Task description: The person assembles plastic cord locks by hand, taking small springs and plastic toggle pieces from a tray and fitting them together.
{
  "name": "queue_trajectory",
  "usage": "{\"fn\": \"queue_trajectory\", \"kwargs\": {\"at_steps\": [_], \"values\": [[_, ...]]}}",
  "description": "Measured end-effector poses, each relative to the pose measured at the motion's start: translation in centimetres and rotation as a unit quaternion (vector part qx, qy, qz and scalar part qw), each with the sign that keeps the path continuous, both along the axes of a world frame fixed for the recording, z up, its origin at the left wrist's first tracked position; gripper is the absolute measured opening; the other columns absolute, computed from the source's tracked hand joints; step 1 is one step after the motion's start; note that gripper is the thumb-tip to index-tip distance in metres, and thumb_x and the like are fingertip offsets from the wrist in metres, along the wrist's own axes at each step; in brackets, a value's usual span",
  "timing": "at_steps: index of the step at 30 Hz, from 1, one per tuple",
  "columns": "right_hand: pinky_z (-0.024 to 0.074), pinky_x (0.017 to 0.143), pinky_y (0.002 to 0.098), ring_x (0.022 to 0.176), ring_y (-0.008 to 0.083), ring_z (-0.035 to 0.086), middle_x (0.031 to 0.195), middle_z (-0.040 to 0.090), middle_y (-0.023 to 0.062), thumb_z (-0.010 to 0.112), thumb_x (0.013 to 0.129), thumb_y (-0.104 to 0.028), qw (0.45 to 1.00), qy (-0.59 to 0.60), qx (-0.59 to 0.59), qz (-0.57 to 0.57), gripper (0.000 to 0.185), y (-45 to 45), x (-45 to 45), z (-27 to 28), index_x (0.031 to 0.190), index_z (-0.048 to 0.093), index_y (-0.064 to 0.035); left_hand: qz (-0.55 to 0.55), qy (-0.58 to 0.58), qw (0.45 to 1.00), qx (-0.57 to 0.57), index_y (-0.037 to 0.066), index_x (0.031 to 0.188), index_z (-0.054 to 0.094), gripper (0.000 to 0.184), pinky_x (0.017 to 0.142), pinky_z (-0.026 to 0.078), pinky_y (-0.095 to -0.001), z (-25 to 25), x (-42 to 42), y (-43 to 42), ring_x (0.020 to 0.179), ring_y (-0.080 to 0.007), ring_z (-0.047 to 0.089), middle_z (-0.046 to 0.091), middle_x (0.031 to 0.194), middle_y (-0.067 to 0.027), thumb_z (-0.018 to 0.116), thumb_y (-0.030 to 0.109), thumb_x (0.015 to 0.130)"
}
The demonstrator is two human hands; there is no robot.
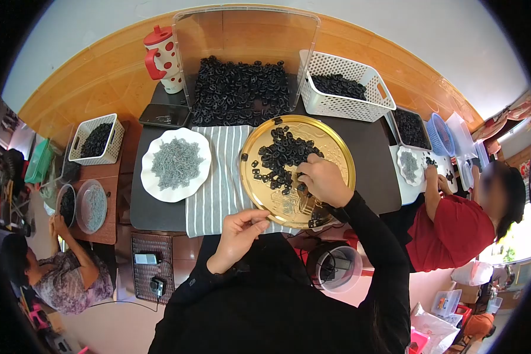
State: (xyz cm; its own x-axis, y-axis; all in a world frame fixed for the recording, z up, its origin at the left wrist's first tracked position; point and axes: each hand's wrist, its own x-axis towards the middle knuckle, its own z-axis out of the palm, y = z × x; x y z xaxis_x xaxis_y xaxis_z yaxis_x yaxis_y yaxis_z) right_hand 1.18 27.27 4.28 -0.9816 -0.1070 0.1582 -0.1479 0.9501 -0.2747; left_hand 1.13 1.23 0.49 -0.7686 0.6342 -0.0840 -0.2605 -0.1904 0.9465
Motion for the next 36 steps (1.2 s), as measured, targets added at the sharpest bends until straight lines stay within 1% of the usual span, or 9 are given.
{"fn": "queue_trajectory", "kwargs": {"at_steps": [6, 8, 10, 18, 21, 23, 26, 29, 36], "values": [[0.0471, 0.063, 0.0435, 0.07, 0.0345, 0.059, 0.078, 0.054, 0.0147, 0.064, 0.072, -0.009, 0.999, -0.026, 0.028, 0.006, 0.009, 0.0, -0.5, -0.7, 0.08, 0.061, -0.0044, 0.007, 0.025, 1.0, 0.012, -0.001, 0.106, 0.065, 0.019, 0.062, 0.043, -0.0194, 1.0, -0.3, 0.4, 0.071, -0.0054, 0.053, 0.062, 0.086, -0.0022, 0.061, 0.0, 0.087], [0.0471, 0.063, 0.0437, 0.071, 0.0345, 0.059, 0.078, 0.054, 0.0151, 0.065, 0.073, -0.009, 0.999, -0.032, 0.024, 0.003, 0.01, -0.1, -0.6, -0.9, 0.08, 0.06, -0.0037, 0.017, 0.092, 0.995, -0.032, -0.003, 0.105, 0.064, 0.019, 0.064, 0.043, -0.0204, 0.8, -0.7, 0.6, 0.073, -0.0071, 0.054, 0.06, 0.085, -0.004, 0.06, -0.001, 0.087], [0.0485, 0.064, 0.0439, 0.073, 0.0355, 0.06, 0.08, 0.057, 0.0183, 0.066, 0.071, -0.007, 0.998, -0.052, 0.044, 0.016, 0.018, 0.0, -0.7, -0.9, 0.084, 0.058, 0.0012, 0.019, 0.129, 0.99, -0.054, -0.004, 0.105, 0.063, 0.02, 0.064, 0.043, -0.0208, 1.2, -1.1, 0.8, 0.073, -0.0074, 0.054, 0.06, 0.085, -0.0046, 0.061, -0.001, 0.086], [0.0481, 0.066, 0.0442, 0.078, 0.0362, 0.061, 0.082, 0.059, 0.0186, 0.067, 0.071, -0.007, 0.997, -0.074, -0.017, -0.003, 0.018, 0.2, -1.3, -0.3, 0.086, 0.059, -0.0003, 0.029, 0.239, 0.964, -0.112, -0.005, 0.102, 0.064, 0.019, 0.06, 0.044, -0.0229, 1.6, -1.6, 2.0, 0.07, -0.0126, 0.058, 0.06, 0.083, -0.0094, 0.061, -0.001, 0.083], [0.0474, 0.067, 0.0444, 0.079, 0.0354, 0.061, 0.081, 0.062, 0.0177, 0.067, 0.07, -0.006, 0.995, -0.079, -0.057, -0.004, 0.016, 0.7, -1.7, -0.4, 0.083, 0.06, 0.0001, 0.033, 0.308, 0.934, -0.18, -0.002, 0.095, 0.067, 0.014, 0.063, 0.045, -0.0264, 2.2, -1.9, 2.9, 0.07, -0.0162, 0.057, 0.06, 0.08, -0.0101, 0.064, 0.001, 0.081], [0.0471, 0.067, 0.0443, 0.08, 0.0348, 0.062, 0.08, 0.063, 0.0172, 0.067, 0.068, -0.006, 0.993, -0.088, -0.081, 0.001, 0.016, 0.8, -1.8, -0.2, 0.081, 0.06, 0.0005, 0.049, 0.482, 0.841, -0.24, 0.0, 0.088, 0.068, 0.013, 0.066, 0.045, -0.0347, 2.6, -2.2, 3.7, 0.073, -0.0253, 0.057, 0.059, 0.078, -0.0128, 0.065, 0.0, 0.075], [0.0466, 0.066, 0.0443, 0.08, 0.0339, 0.062, 0.078, 0.063, 0.0167, 0.064, 0.066, -0.003, 0.992, -0.097, -0.075, 0.004, 0.013, 0.6, -2.1, -0.1, 0.078, 0.061, 0.0001, 0.036, 0.52, 0.805, -0.283, 0.003, 0.083, 0.068, 0.013, 0.073, 0.039, -0.0421, 2.6, -2.3, 5.1, 0.081, -0.0309, 0.051, 0.055, 0.076, -0.0124, 0.063, 0.003, 0.072], [0.0446, 0.065, 0.0439, 0.08, 0.034, 0.061, 0.079, 0.062, 0.014, 0.07, 0.068, -0.005, 0.992, -0.116, -0.045, -0.001, 0.017, 0.7, -2.2, -0.5, 0.078, 0.056, -0.0022, 0.017, 0.546, 0.765, -0.34, 0.005, 0.084, 0.07, 0.014, 0.074, 0.038, -0.0399, 2.8, -2.4, 6.2, 0.082, -0.0288, 0.051, 0.055, 0.076, -0.0104, 0.065, 0.003, 0.07], [0.0445, 0.065, 0.043, 0.076, 0.0356, 0.058, 0.072, 0.057, 0.0129, 0.068, 0.069, -0.003, 0.995, -0.055, -0.08, 0.026, 0.018, 1.0, -1.4, -1.1, 0.075, 0.051, -0.0026, -0.018, 0.547, 0.749, -0.373, 0.006, 0.084, 0.07, 0.016, 0.075, 0.037, -0.0393, 1.9, -2.8, 6.9, 0.083, -0.0286, 0.051, 0.055, 0.079, -0.0105, 0.064, 0.003, 0.07]]}}
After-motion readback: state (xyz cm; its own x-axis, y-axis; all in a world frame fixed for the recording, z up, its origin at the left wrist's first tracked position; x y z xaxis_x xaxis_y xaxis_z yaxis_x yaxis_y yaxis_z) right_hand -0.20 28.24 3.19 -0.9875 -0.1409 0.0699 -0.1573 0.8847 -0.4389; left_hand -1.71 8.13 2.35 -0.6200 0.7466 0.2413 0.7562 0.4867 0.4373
